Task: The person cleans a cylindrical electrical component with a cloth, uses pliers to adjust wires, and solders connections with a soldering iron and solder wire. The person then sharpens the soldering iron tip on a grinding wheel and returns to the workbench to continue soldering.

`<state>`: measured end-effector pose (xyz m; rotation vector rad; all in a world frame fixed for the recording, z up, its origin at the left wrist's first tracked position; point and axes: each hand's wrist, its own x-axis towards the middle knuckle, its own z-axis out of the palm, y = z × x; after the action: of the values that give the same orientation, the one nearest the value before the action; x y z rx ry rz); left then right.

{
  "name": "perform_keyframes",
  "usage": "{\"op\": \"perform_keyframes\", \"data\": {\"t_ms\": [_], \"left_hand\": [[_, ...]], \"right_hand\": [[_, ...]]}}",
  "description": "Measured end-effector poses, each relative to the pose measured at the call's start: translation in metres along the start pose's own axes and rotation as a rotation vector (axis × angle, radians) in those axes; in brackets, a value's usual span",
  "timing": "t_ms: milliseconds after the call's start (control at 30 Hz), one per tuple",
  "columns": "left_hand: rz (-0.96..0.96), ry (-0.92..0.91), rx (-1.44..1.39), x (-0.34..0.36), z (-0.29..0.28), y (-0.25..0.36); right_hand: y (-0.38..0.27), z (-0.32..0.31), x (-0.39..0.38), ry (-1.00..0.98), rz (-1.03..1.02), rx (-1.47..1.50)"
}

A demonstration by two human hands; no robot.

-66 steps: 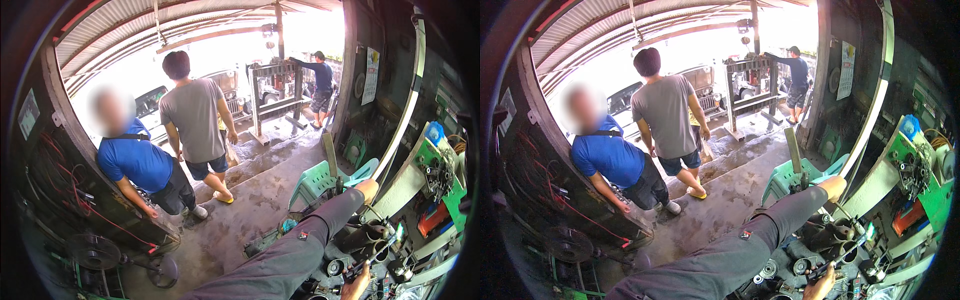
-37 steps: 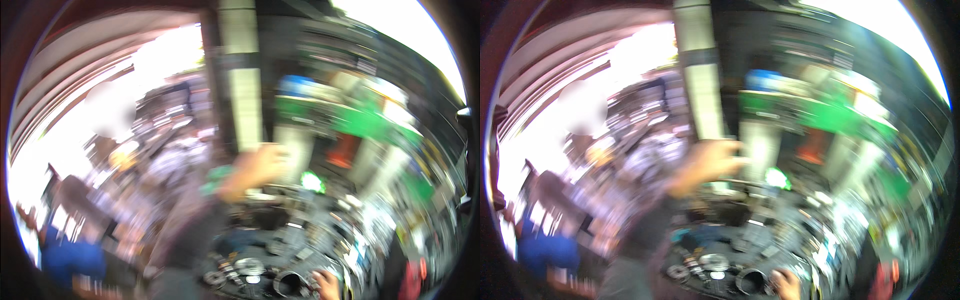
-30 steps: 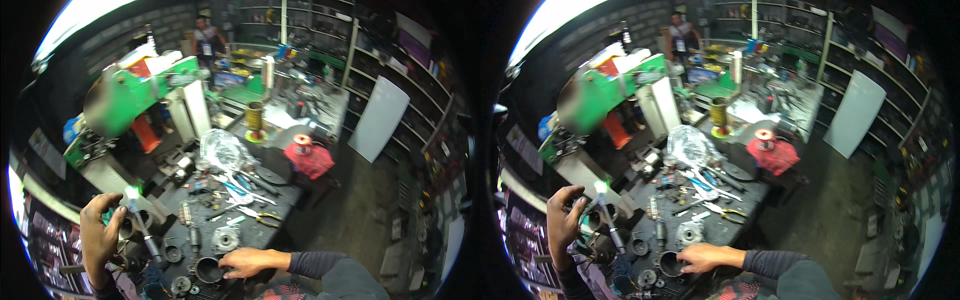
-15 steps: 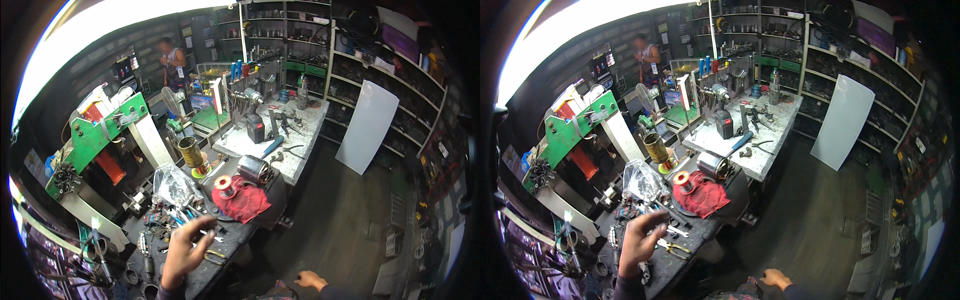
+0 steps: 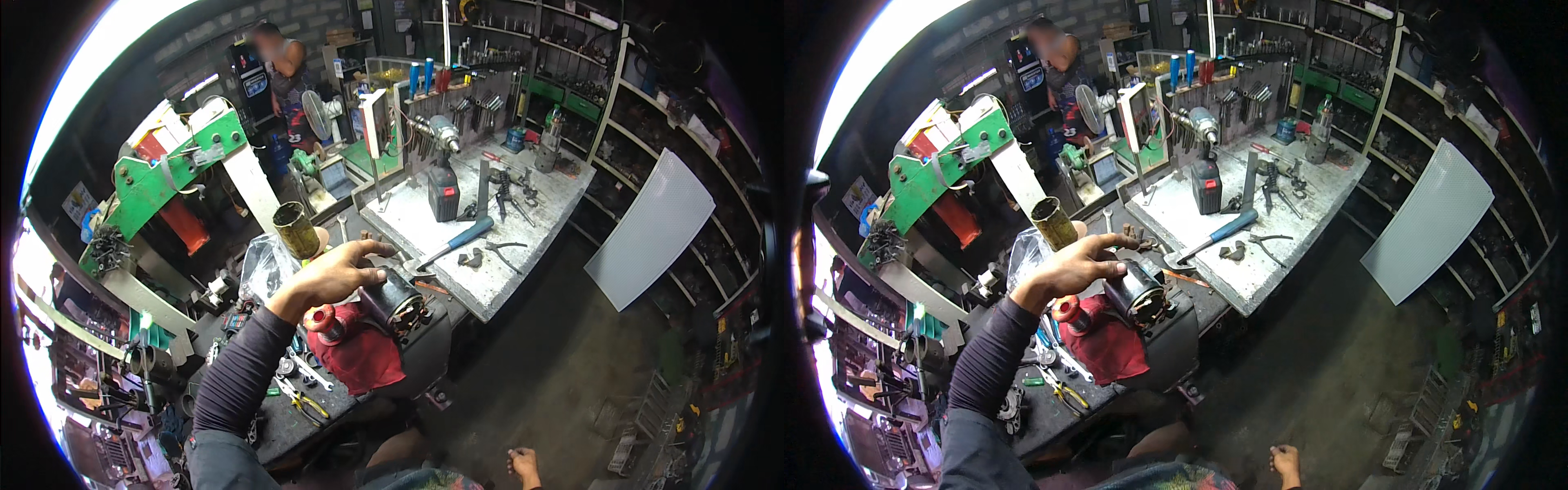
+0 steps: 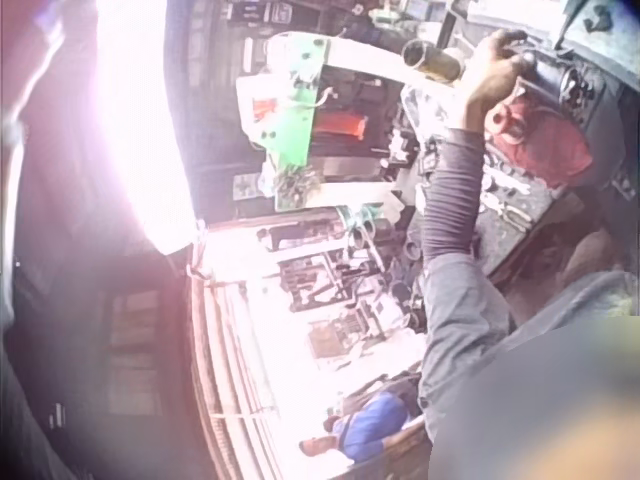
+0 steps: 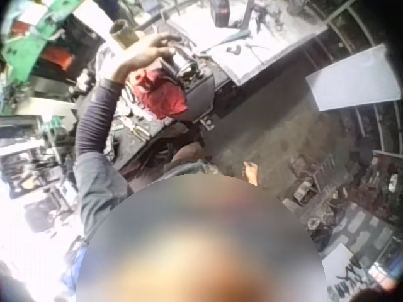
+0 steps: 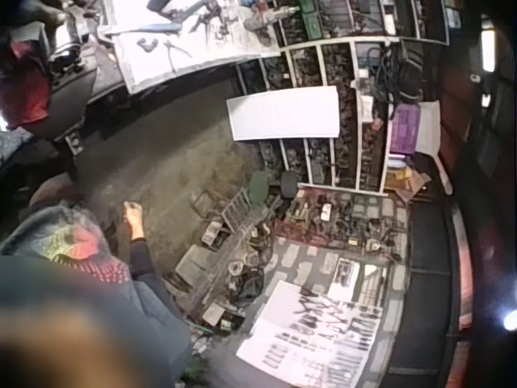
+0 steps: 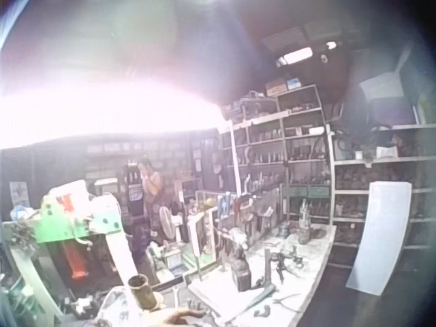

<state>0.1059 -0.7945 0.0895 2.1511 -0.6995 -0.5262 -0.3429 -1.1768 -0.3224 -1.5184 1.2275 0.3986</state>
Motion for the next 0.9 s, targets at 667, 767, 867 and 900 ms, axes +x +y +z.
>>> {"op": "perform_keyframes", "data": {"t_ms": [667,767,867,900], "left_hand": [[-0.418,0.046,0.192,0.038,0.024,0.036],[-0.379,0.207,0.337,0.036,0.03,0.041],[-0.407,0.473,0.376,0.017,0.043,0.061],[-0.299,0.701,0.407,0.006,0.052,0.07]], "right_hand": [[-0.437,0.035,0.018,-0.49,-0.926,-0.093],[-0.529,0.064,-0.053,-0.779,-1.197,-0.113],[-0.569,0.11,-0.113,-1.01,-1.326,-0.336],[-0.578,0.12,-0.126,-0.996,-1.604,-0.439]]}}
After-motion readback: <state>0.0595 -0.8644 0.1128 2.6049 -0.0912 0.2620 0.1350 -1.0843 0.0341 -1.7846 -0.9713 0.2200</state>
